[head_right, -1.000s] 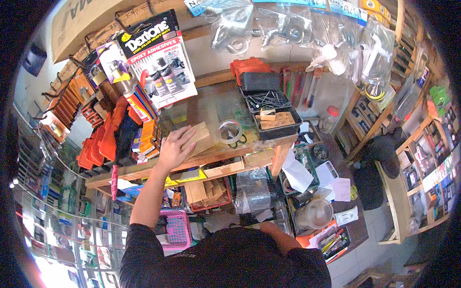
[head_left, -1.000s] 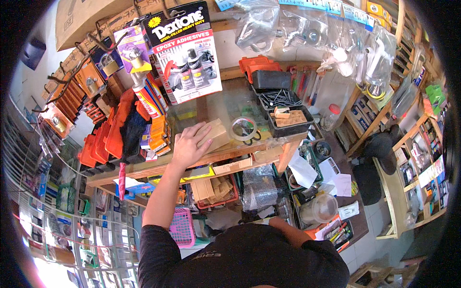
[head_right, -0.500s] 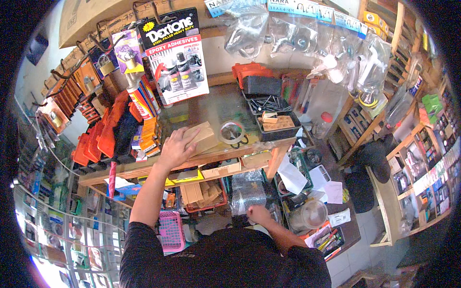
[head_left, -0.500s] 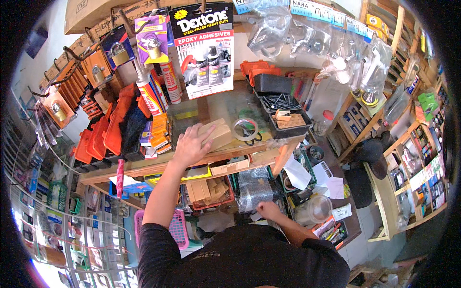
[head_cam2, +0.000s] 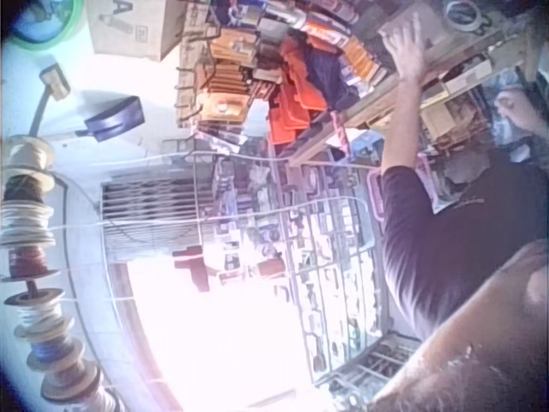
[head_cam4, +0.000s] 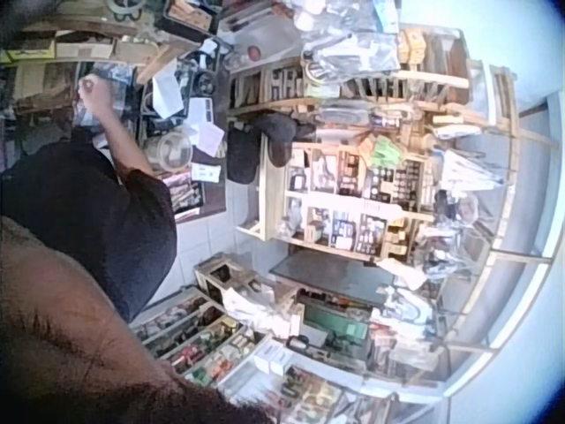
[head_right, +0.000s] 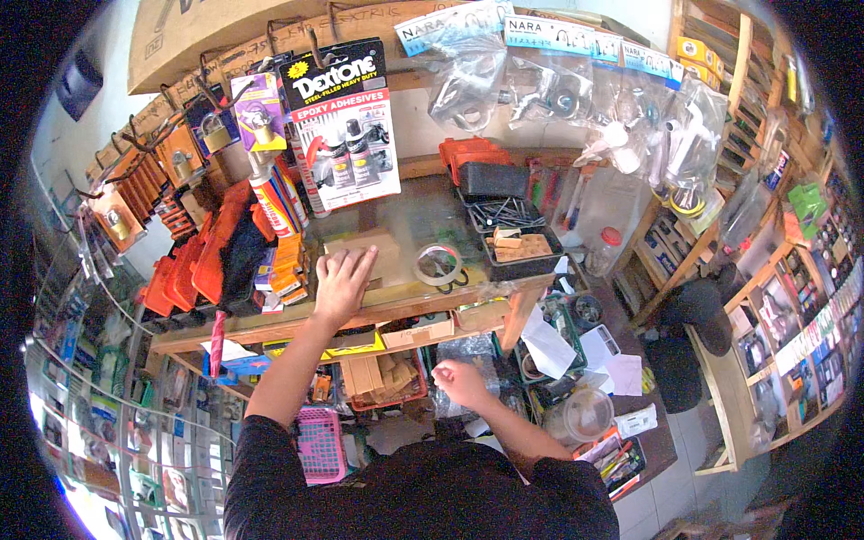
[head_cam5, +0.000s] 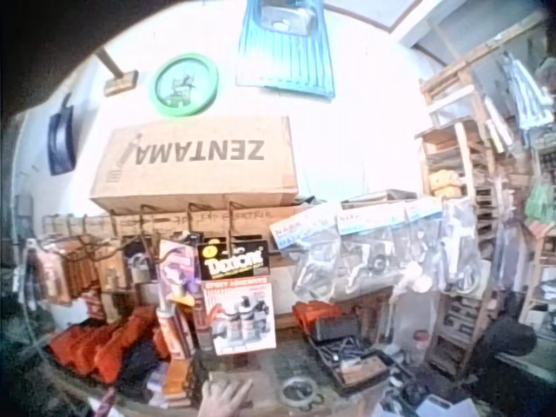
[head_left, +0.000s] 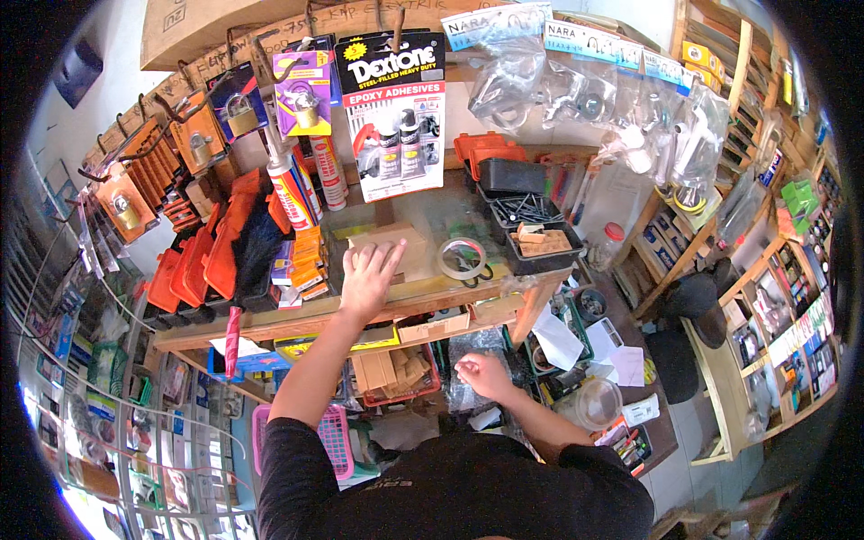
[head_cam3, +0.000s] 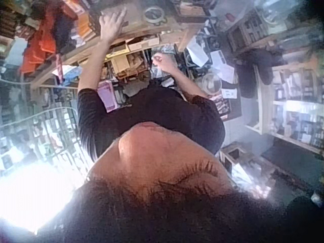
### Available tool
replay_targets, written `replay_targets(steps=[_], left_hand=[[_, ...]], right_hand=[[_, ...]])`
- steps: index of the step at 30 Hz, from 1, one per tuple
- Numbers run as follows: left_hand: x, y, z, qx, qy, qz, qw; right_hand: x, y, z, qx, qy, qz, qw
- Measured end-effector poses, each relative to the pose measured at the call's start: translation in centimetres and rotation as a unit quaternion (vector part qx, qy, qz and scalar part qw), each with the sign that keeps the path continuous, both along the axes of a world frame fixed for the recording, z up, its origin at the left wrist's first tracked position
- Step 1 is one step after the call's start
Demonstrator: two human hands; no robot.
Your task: The person folds a small cardboard box and secures it with tape using scissors.
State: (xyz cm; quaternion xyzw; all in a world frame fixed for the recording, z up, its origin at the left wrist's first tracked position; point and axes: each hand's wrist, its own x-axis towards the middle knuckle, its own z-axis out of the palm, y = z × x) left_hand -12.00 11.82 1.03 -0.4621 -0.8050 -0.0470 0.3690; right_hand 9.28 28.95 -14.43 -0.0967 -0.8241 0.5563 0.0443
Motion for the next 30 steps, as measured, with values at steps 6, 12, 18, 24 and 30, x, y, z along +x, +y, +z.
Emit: replay_targets(steps=[6, 12, 18, 24, 30], left_hand=[[1.3, -0.6, -1.7, 0.023, 0.004, -0.026, 0.999], [3.9, -1.1, -2.3, 0.010, -0.028, -0.060, 0.998], [3.6, -1.1, -5.4, -0.024, -0.035, -0.022, 0.999], [5.5, -1.6, -5.3, 0.002, -0.081, -0.021, 0.996], [10.5, -4.0, -11.8, 0.075, -0.153, -0.021, 0.985]], right_hand=[[1.3, -0.2, -2.4, 0.002, -0.002, 0.013, 1.000], [2.3, -0.1, -1.5, -0.008, -0.001, -0.012, 1.000], [1.4, 0.5, 2.1, -0.027, 0.041, -0.036, 0.998], [-1.4, 1.4, 7.8, 0.062, 0.212, -0.092, 0.971], [-4.4, 3.1, 12.4, 0.220, 0.306, -0.099, 0.921]])
